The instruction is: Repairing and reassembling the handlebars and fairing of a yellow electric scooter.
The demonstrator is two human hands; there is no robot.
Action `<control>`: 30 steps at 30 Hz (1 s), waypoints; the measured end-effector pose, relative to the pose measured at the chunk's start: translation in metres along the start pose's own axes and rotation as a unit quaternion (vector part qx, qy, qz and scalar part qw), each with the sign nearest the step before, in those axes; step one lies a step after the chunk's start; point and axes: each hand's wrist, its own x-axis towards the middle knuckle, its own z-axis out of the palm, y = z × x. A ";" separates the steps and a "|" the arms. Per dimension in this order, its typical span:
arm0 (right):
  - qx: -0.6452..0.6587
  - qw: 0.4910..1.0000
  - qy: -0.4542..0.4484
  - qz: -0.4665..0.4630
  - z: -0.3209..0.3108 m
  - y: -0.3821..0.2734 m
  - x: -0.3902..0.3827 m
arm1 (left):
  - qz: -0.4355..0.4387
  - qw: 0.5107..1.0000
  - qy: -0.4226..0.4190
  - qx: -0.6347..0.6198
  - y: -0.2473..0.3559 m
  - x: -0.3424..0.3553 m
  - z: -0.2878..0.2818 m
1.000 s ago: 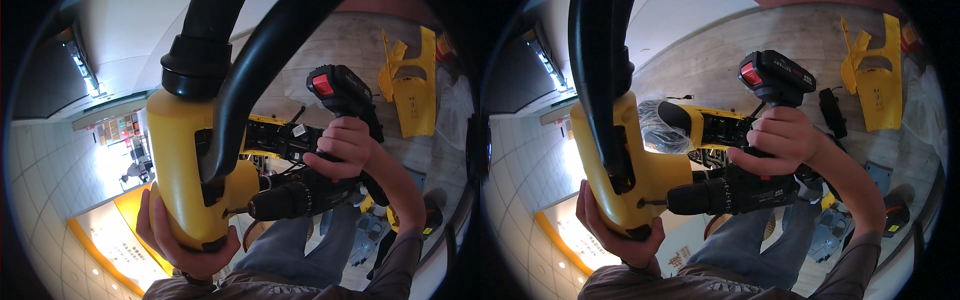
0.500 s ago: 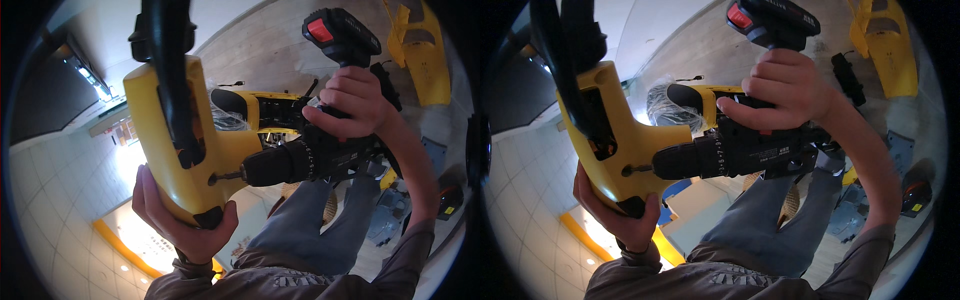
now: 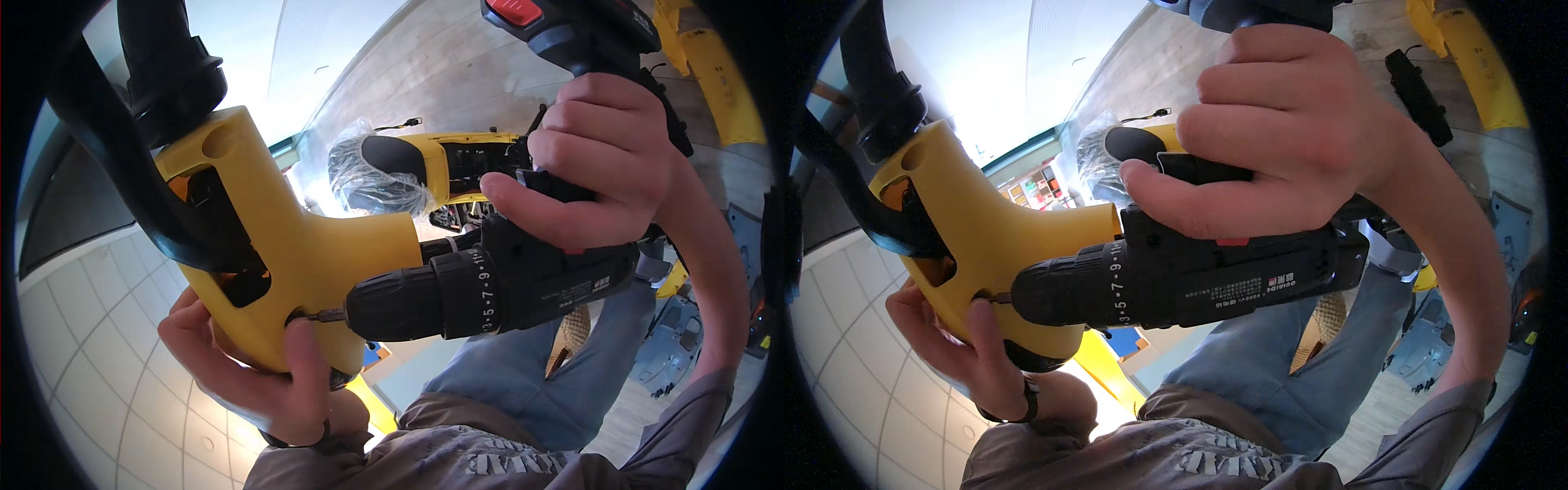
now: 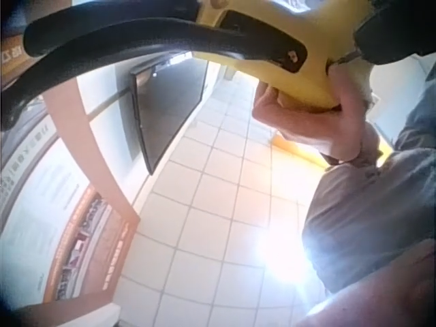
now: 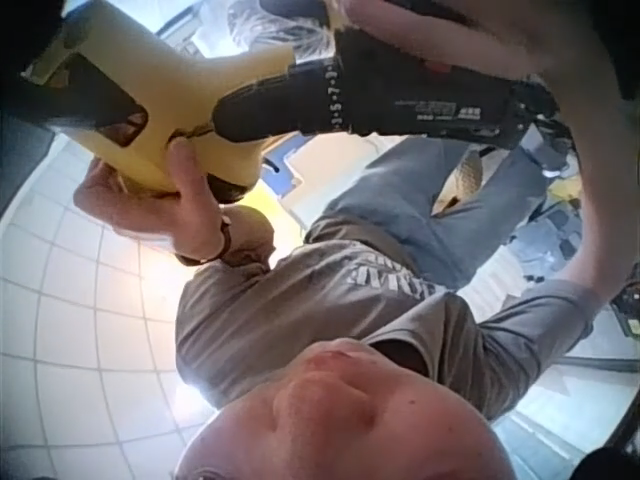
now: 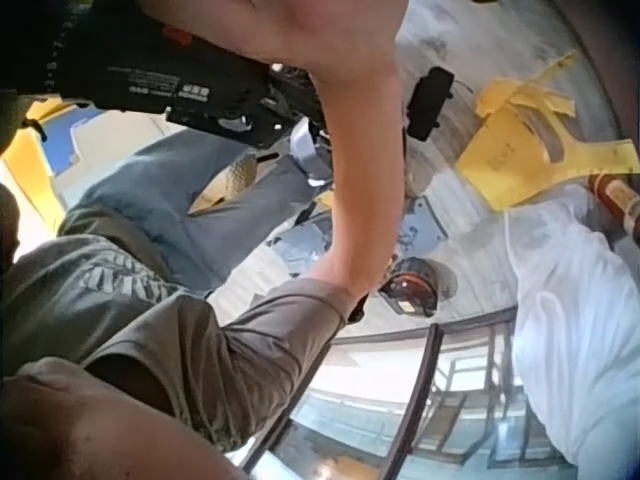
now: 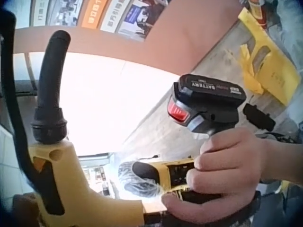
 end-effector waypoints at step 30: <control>0.004 0.999 0.046 0.023 0.004 -0.001 -0.002 | 0.004 0.999 0.046 -0.005 0.001 -0.003 0.009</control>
